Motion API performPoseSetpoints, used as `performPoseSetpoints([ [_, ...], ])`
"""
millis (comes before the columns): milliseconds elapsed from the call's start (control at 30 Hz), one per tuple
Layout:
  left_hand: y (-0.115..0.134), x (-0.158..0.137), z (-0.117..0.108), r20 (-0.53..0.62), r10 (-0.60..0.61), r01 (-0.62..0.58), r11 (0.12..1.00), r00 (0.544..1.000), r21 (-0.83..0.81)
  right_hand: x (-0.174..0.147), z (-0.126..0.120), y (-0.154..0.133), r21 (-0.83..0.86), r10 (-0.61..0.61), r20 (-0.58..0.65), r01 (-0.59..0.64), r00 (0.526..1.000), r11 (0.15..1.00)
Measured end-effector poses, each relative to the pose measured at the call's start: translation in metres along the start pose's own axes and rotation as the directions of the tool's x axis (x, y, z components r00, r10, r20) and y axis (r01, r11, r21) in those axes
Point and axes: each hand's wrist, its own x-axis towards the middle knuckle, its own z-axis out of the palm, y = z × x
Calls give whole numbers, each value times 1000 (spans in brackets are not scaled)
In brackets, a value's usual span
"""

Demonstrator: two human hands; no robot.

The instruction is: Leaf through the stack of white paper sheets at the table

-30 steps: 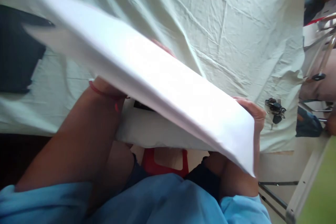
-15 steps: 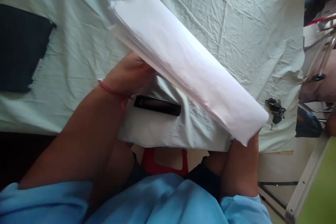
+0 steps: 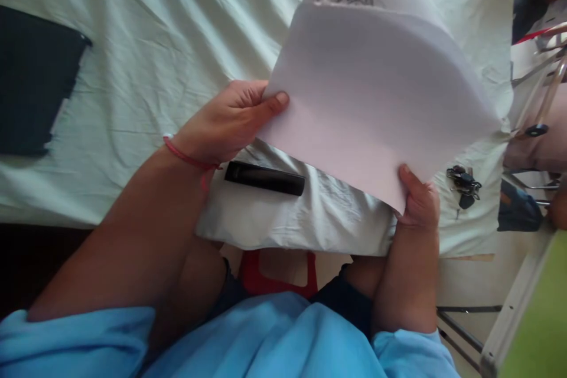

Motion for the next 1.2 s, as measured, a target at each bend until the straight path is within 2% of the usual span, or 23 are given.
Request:
performPoseSetpoints([
  [100, -1, -1, -2, 37, 7, -6, 1000, 999, -9, -2, 0, -1, 29, -35, 25, 35, 999, 999],
  [200, 1, -2, -4, 80, 0, 3, 1000, 997, -29, -3, -2, -1, 7, -5, 54, 5, 999, 1000],
  [300, 7, -2, -5, 156, -49, 53, 998, 987, -21, -2, -2, 0, 11, -6, -2, 6, 1000, 1000],
  [400, 12, 0, -5, 217, -130, 111, 989, 967, 97, -1, -3, -2, 24, 7, -51, -6, 999, 1000],
  [533, 14, 0, -6, 189, -167, 103, 946, 968, 308, -1, -7, -6, 1, 22, -63, -22, 998, 1000],
  [667, 15, -5, -8, 137, -111, 38, 891, 984, 453, -3, -15, -11, -60, 25, -74, -30, 997, 998],
  [900, 10, 0, -12, 169, -153, 58, 884, 974, 464, -5, -26, -14, -132, 66, -83, -77, 994, 988],
  [1033, 6, 3, -12, 151, -179, 81, 862, 972, 500, -5, -31, -15, -165, 122, -62, -131, 991, 978],
  [1133, 8, 2, -10, 156, -225, 115, 850, 962, 514, -6, -36, -16, -200, 141, -51, -149, 989, 968],
  [1200, 12, 0, -11, 165, -206, 92, 847, 964, 523, -5, -40, -17, -228, 142, -49, -149, 989, 962],
])
